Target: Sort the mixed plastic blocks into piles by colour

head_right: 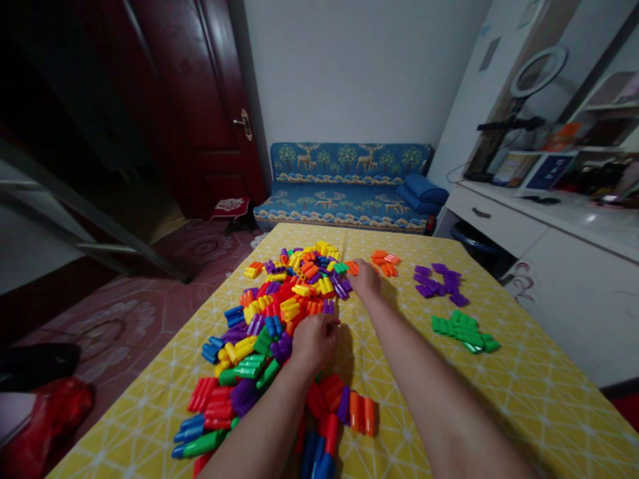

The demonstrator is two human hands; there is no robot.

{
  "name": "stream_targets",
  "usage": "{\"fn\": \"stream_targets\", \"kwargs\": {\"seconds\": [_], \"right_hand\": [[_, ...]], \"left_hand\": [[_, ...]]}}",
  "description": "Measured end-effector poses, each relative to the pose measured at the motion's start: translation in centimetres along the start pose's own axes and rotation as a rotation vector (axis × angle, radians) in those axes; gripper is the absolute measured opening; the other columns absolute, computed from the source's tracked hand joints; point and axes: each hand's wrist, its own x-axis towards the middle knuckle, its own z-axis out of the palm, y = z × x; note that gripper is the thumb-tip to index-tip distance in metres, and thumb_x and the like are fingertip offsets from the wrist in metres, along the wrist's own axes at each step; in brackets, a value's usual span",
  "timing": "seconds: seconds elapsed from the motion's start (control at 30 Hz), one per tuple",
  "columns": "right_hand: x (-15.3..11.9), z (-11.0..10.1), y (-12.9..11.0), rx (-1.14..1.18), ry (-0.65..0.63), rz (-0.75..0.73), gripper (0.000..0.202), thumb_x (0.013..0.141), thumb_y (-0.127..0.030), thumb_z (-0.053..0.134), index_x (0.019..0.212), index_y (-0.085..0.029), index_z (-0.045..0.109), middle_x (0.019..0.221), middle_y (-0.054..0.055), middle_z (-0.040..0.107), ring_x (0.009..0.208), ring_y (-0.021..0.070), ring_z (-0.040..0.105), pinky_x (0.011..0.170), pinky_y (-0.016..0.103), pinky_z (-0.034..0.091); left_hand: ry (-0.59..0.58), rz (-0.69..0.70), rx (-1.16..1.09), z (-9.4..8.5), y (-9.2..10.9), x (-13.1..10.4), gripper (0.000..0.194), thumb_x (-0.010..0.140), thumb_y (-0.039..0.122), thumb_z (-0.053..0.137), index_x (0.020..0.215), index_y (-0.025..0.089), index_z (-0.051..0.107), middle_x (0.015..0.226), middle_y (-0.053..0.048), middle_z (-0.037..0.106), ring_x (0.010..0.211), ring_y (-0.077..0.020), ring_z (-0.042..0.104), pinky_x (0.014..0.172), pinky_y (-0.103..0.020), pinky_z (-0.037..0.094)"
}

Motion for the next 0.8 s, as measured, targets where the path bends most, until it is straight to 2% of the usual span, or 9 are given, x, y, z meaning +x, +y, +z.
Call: {"fn": "stream_targets", "kwargs": {"seconds": [0.17, 0.23, 0.37, 0.5, 0.63, 0.7, 0.8], "right_hand": [[1.5, -1.4, 3.3, -0.037, 0.155, 0.150, 0.051, 0.075, -0.017, 0.059, 0.125, -0.011, 0.056, 0.105, 0.014, 0.069, 0.091, 0.0225, 0.066, 0.082, 0.032, 0.051], [1.1, -1.9, 4.4, -0.047, 0.192, 0.153, 0.052, 0.074, -0.016, 0.058, 0.126, -0.011, 0.054, 0.108, 0.015, 0.067, 0.090, 0.0221, 0.065, 0.081, 0.033, 0.052], [-0.6, -2.2, 5.4, -0.079, 0.200, 0.074, 0.041, 0.077, -0.016, 0.052, 0.117, -0.010, 0.061, 0.111, 0.016, 0.064, 0.091, 0.0225, 0.063, 0.083, 0.035, 0.051], [-1.1, -2.3, 4.7, -0.135, 0.136, -0.090, 0.042, 0.076, -0.011, 0.052, 0.116, -0.014, 0.064, 0.114, 0.012, 0.065, 0.108, 0.0247, 0.056, 0.098, 0.039, 0.044], [-0.1, -2.0, 2.9, -0.210, 0.011, -0.239, 0.043, 0.075, -0.006, 0.052, 0.112, -0.021, 0.069, 0.131, 0.007, 0.058, 0.125, 0.0256, 0.044, 0.107, 0.039, 0.035], [0.5, -1.7, 2.0, -0.249, -0.048, -0.266, 0.040, 0.075, -0.006, 0.053, 0.107, -0.024, 0.072, 0.139, 0.005, 0.052, 0.131, 0.0276, 0.037, 0.108, 0.043, 0.033], [1.4, -1.0, 0.8, -0.295, -0.115, -0.253, 0.047, 0.077, -0.010, 0.055, 0.119, -0.026, 0.066, 0.146, 0.007, 0.045, 0.136, 0.0300, 0.031, 0.108, 0.047, 0.032]], "left_hand": [[-0.025, -0.021, -0.004, 0.0, 0.1, 0.0, 0.029, 0.086, 0.027, 0.050, 0.104, 0.029, 0.072, 0.099, -0.004, 0.075, 0.094, -0.0201, 0.068, 0.081, -0.027, 0.049], [-0.029, -0.025, -0.005, 0.0, 0.1, 0.1, 0.029, 0.086, 0.028, 0.050, 0.106, 0.029, 0.072, 0.100, -0.005, 0.074, 0.095, -0.0203, 0.068, 0.083, -0.028, 0.049], [-0.025, -0.019, 0.001, 0.2, 0.0, 0.1, 0.030, 0.086, 0.026, 0.050, 0.105, 0.030, 0.072, 0.102, -0.004, 0.074, 0.095, -0.0199, 0.068, 0.084, -0.028, 0.049], [-0.019, -0.006, 0.012, 0.1, 0.0, 0.0, 0.029, 0.085, 0.026, 0.051, 0.104, 0.029, 0.073, 0.100, -0.004, 0.074, 0.094, -0.0198, 0.068, 0.082, -0.027, 0.048], [-0.034, -0.003, 0.014, -0.2, 0.2, 0.0, 0.028, 0.085, 0.025, 0.051, 0.102, 0.028, 0.073, 0.097, -0.004, 0.074, 0.092, -0.0195, 0.068, 0.079, -0.026, 0.048], [-0.036, 0.000, 0.013, -0.3, 0.2, -0.1, 0.026, 0.085, 0.025, 0.051, 0.099, 0.027, 0.073, 0.096, -0.005, 0.074, 0.093, -0.0195, 0.068, 0.079, -0.025, 0.047], [-0.043, -0.002, 0.013, -0.2, 0.3, -0.1, 0.024, 0.084, 0.026, 0.051, 0.094, 0.026, 0.073, 0.093, -0.005, 0.074, 0.092, -0.0199, 0.067, 0.078, -0.026, 0.047]]}}
